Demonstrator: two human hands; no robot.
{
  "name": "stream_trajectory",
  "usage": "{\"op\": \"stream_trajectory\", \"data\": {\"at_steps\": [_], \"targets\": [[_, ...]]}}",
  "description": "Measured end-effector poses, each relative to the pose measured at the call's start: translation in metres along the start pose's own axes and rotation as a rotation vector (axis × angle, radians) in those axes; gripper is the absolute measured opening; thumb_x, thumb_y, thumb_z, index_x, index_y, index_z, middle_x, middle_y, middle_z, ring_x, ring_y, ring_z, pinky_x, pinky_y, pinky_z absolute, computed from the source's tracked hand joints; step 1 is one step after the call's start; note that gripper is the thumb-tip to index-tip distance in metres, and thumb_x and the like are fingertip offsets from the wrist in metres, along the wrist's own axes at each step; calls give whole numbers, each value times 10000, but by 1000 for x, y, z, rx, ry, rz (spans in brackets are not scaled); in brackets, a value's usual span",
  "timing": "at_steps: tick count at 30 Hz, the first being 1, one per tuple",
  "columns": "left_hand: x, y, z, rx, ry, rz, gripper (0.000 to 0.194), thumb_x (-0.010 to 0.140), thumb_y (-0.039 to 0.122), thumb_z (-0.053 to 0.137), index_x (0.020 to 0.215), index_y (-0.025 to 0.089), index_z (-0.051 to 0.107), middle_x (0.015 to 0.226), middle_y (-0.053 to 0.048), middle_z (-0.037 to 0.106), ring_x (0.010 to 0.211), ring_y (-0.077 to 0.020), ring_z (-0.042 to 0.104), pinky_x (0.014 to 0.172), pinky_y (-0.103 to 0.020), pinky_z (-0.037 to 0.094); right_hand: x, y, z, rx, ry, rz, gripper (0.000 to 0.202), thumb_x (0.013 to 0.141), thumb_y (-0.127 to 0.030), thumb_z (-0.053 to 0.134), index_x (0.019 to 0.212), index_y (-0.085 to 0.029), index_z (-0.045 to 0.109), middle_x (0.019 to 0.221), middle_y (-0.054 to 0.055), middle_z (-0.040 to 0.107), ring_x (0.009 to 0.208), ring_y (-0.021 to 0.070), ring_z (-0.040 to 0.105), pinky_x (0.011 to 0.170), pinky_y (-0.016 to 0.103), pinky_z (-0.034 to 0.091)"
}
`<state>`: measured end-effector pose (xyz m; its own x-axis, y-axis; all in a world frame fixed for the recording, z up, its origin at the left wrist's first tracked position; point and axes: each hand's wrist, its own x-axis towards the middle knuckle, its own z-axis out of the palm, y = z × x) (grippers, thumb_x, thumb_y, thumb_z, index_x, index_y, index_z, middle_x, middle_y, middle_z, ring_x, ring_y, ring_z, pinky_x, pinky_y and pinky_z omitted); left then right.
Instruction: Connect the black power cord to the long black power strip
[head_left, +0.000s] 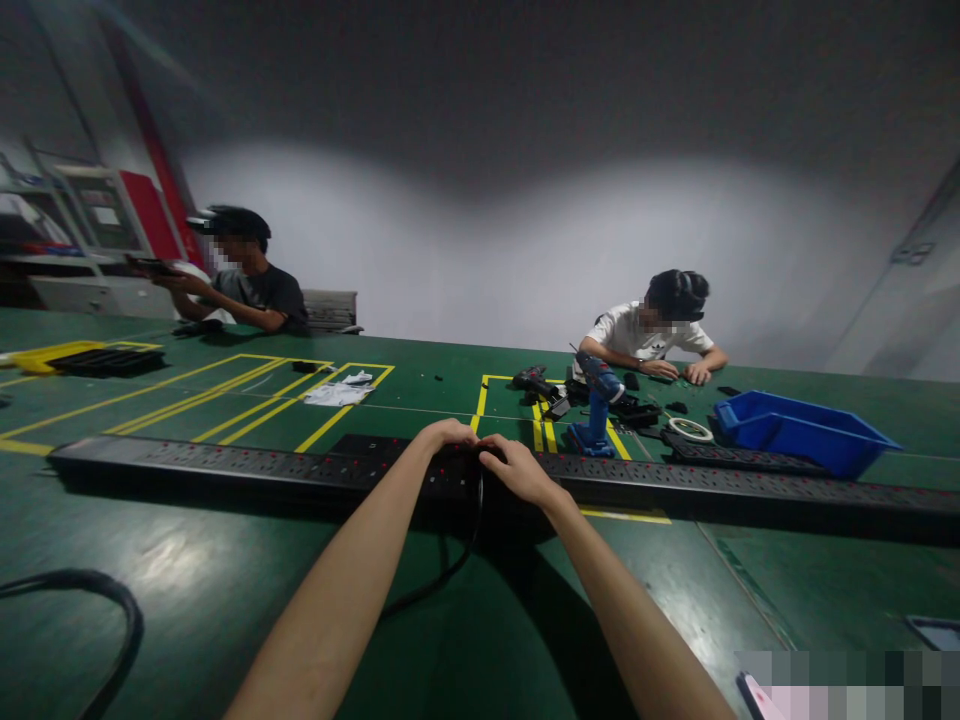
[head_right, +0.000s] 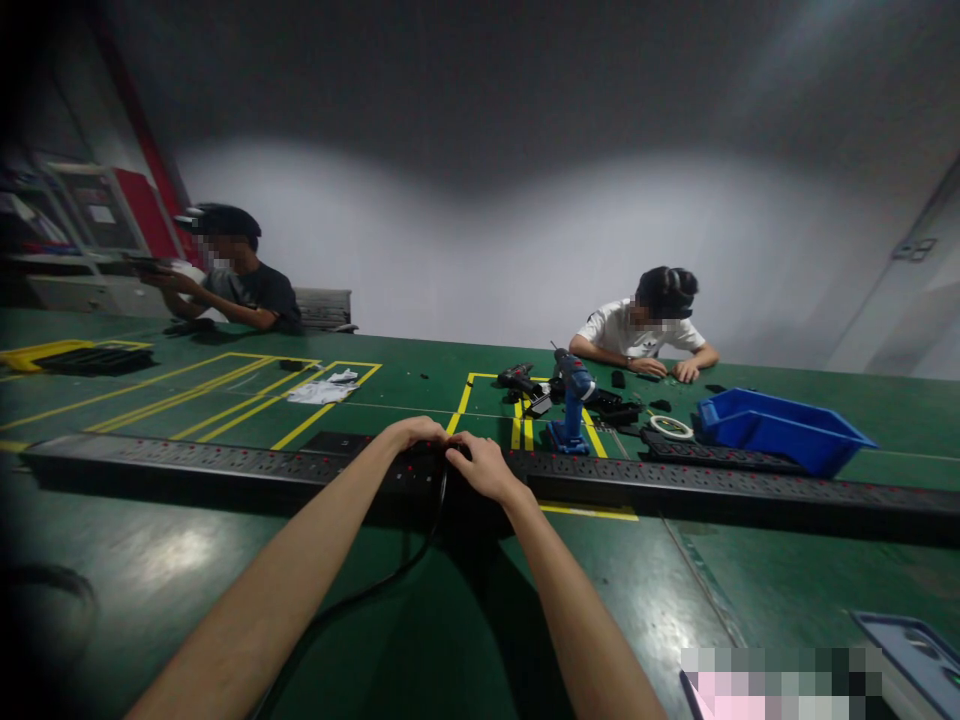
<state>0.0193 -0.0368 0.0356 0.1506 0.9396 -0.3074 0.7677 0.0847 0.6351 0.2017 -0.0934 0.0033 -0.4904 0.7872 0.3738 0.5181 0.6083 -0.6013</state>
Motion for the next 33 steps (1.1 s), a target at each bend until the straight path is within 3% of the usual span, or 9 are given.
{"op": "stream_trajectory", "data": {"at_steps": [3, 6, 10, 16, 20, 26, 30, 33], "targets": [[10, -6, 3, -33, 5, -27, 60, 613, 201, 655, 604, 151, 624, 668, -21, 671, 655, -157, 627, 504, -193, 464, -2, -2, 1, -89, -20, -21, 354, 837, -185, 519, 1180, -243, 580, 1169, 32, 644, 1087, 203, 570, 958, 328, 400], [19, -13, 6, -68, 0, -51, 70, 611, 206, 658, 623, 144, 629, 672, -23, 666, 615, -152, 615, 482, -203, 457, -5, -4, 4, -236, -13, -54, 428, 792, -195, 581, 1218, -218, 537, 1164, 66, 627, 1072, 219, 560, 951, 348, 394], [26, -17, 8, -94, -8, -60, 61, 617, 197, 657, 611, 146, 625, 643, -22, 651, 588, -155, 607, 486, -219, 461, -7, -8, 7, -340, -24, -103, 423, 836, -264, 592, 1241, -185, 499, 1206, 110, 590, 1107, 224, 540, 959, 358, 388], [32, -20, 7, -97, 1, -51, 66, 608, 201, 657, 642, 146, 642, 654, -13, 641, 582, -139, 579, 480, -215, 431, -10, -12, 7, -453, -34, -185, 379, 895, -196, 501, 1269, -145, 470, 1225, 129, 585, 1163, 221, 525, 1123, 437, 211], [34, -23, 8, -117, 1, -47, 81, 611, 207, 647, 658, 142, 644, 680, -17, 648, 597, -133, 577, 497, -208, 434, -11, -13, 8, -451, -26, -191, 370, 911, -186, 446, 1276, -135, 471, 1222, 134, 594, 1153, 217, 537, 1128, 439, 204], [33, -25, 8, -136, 2, -53, 113, 598, 217, 665, 675, 134, 658, 712, -28, 666, 617, -149, 594, 521, -223, 458, -3, -2, 8, -255, 12, -40, 473, 813, -171, 518, 1286, -185, 519, 1288, 91, 582, 1181, 214, 518, 1042, 353, 340], [32, -23, 7, -133, -1, -30, 118, 606, 208, 667, 701, 143, 686, 737, -16, 678, 638, -138, 593, 533, -210, 449, 1, 4, 10, -197, 61, 145, 416, 905, -272, 410, 1300, -229, 532, 1289, 71, 591, 1232, 234, 480, 1095, 487, 213], [33, -23, 6, -114, 6, -11, 111, 611, 232, 687, 673, 141, 682, 712, -13, 671, 634, -133, 578, 530, -207, 433, 1, 4, 12, -213, 73, 207, 447, 945, -475, 368, 1254, -230, 578, 1246, 94, 617, 1222, 263, 488, 1092, 548, 150]]}}
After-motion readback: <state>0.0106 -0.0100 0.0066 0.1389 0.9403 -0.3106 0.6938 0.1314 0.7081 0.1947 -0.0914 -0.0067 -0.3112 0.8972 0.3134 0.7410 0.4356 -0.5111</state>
